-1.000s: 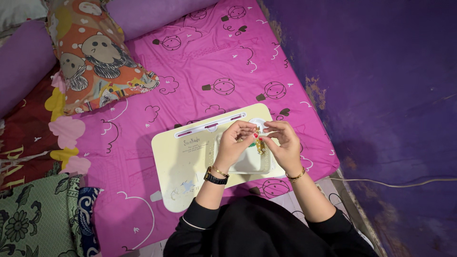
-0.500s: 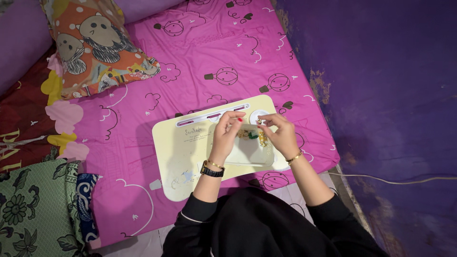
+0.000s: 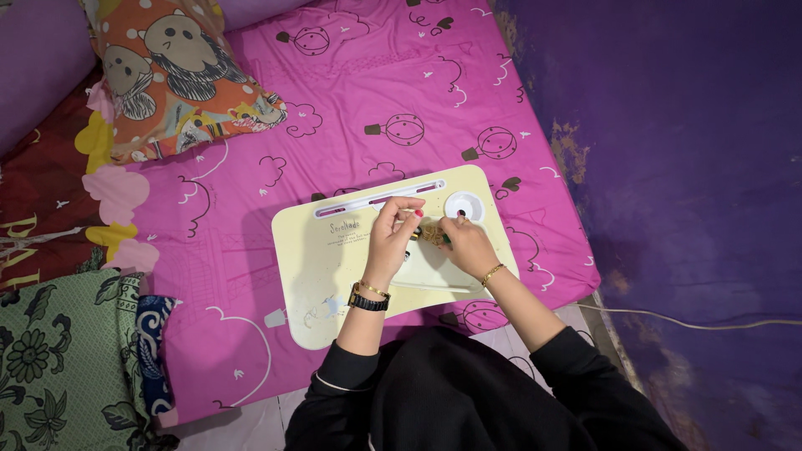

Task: The person sits on a bed and handles several pieces of jewelry, including rings and bracelets, placing them into a small white tray on a lap desk. The person repeatedly picks up, examines, and repositions the items within the tray.

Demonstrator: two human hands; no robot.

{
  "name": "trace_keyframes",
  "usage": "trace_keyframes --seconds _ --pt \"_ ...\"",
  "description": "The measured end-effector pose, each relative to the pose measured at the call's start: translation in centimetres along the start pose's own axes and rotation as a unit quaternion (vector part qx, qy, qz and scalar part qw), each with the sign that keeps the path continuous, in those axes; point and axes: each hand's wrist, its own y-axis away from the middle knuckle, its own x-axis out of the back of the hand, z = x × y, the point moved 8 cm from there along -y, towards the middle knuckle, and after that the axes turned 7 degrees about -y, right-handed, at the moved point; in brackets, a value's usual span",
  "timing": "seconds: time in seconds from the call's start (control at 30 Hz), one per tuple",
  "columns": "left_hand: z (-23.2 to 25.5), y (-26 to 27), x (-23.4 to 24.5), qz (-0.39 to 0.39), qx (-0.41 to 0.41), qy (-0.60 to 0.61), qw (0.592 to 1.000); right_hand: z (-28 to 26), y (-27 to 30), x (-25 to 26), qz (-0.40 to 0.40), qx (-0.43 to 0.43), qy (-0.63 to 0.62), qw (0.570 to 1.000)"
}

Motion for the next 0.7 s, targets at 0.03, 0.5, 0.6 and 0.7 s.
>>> trace_keyframes --seconds 0.03,0.5,0.6,0.7 --pt "-0.1 0.0 0.1 0.001 0.002 -0.005 1.000 0.1 0.0 -0.1 0.000 0.001 -0.006 1.000" --pt "0.0 0.5 0.7 0.010 0.004 0.000 1.000 -0.5 -0.1 -1.5 -0.019 0.002 0.040 0.999" --pt "-0.1 0.4 0.6 0.007 0.006 0.010 1.000 -0.9 -0.2 -1.4 -0.003 0.025 0.054 0.998" --pt "-0.2 0.3 0.5 0.004 0.010 -0.006 1.000 -0.7 -0.2 -1.8 -0.014 0.020 0.063 0.998"
